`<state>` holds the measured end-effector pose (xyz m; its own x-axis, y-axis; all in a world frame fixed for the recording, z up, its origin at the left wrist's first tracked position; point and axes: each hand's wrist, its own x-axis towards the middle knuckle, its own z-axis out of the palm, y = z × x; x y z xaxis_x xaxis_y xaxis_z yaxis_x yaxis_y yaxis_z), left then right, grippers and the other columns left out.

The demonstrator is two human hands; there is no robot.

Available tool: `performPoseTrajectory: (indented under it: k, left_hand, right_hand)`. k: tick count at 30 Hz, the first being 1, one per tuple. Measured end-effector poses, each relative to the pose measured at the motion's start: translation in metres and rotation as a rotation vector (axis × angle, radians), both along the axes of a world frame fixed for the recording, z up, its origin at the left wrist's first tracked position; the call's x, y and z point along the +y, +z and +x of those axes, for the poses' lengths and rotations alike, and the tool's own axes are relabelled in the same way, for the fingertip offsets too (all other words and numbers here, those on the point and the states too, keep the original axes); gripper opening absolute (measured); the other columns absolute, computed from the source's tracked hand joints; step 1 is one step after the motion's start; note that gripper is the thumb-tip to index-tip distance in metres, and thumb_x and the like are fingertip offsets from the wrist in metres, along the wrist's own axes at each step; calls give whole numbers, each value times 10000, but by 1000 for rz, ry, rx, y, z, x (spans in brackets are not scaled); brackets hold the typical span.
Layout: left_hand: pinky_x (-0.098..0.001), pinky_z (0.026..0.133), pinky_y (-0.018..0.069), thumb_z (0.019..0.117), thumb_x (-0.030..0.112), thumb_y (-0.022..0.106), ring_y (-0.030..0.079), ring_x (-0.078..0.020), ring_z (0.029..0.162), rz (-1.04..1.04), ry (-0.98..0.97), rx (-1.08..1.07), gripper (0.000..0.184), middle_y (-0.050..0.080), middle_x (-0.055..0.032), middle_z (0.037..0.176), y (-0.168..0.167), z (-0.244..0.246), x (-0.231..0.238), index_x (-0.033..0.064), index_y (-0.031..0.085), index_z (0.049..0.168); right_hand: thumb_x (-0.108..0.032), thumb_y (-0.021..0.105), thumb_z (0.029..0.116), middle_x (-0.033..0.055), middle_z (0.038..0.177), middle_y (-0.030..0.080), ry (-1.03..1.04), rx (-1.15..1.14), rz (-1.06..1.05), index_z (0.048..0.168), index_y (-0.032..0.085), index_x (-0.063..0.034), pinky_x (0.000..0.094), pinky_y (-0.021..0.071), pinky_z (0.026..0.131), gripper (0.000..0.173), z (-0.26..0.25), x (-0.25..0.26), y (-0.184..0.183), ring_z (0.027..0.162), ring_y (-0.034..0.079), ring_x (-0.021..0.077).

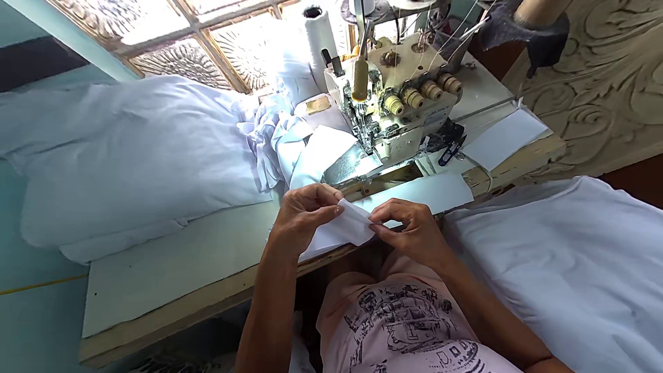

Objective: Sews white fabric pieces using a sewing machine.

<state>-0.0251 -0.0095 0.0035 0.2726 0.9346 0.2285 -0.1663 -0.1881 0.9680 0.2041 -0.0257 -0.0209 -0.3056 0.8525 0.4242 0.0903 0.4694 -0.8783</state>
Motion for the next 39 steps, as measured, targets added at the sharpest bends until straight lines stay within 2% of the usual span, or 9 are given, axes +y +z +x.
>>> performPoseTrajectory:
  k: [9,12,14,17,21,25,29,32,39]
  left_hand:
    - [-251,808,594,864,17,709,684,-49,835,11,82,-75,201,708,67,904,-1,7,4,196,706,954]
    - [-169,704,563,875,-48,629,640,11,776,106,266,150,263,666,93,929,6,19,9,154,615,1043]
    - [-155,653,519,865,-27,645,588,18,718,226,438,383,226,635,23,924,13,28,25,21,589,1078]
    - [-225,652,485,864,-23,616,582,-100,713,420,608,702,224,668,-149,931,16,39,60,-90,632,1078]
    - [-534,841,522,911,-7,622,685,-388,917,471,562,929,137,707,-244,956,6,52,93,-76,709,991]
    - [-543,869,483,940,57,637,648,-433,973,586,547,1100,124,684,-233,921,-7,57,97,-26,720,901]
    - [-603,858,485,997,107,598,632,-465,1012,568,518,1266,171,663,-251,1007,-4,64,71,-8,724,1007]
    - [-552,708,517,1009,101,588,664,-395,831,480,490,1211,190,671,-212,936,-1,70,51,1,739,1065]
    - [-515,734,498,988,121,628,649,-323,802,422,467,1023,185,684,-160,894,-9,72,52,39,759,1091]
  right_hand:
    - [-35,754,812,31,880,726,-150,4,74,800,715,-30,139,553,750,41,-3,-4,7,853,681,9]
    - [-18,744,795,69,829,729,-278,-91,191,786,692,-20,211,569,703,53,-13,4,10,791,707,89]
    - [-8,741,825,102,811,720,-329,-177,235,833,683,0,308,583,666,59,-18,16,14,754,717,170]
    - [-7,721,881,117,813,690,-398,-292,243,937,659,-8,376,544,570,83,-24,39,16,693,689,227]
    - [-37,726,901,120,796,642,-446,-366,197,1001,612,-26,390,487,499,151,-24,55,10,634,638,247]
    - [-42,728,881,110,781,639,-485,-353,132,978,611,-31,387,486,493,153,-23,59,7,627,636,234]
    - [-42,713,864,92,768,654,-489,-296,66,938,627,-29,360,514,527,114,-19,55,3,643,655,205]
    - [-45,713,841,79,755,646,-483,-285,16,942,630,-30,353,508,536,132,-13,47,1,643,644,190]
    - [-21,713,822,87,763,652,-507,-284,-9,929,638,-11,333,526,570,131,-6,36,-3,662,653,184]
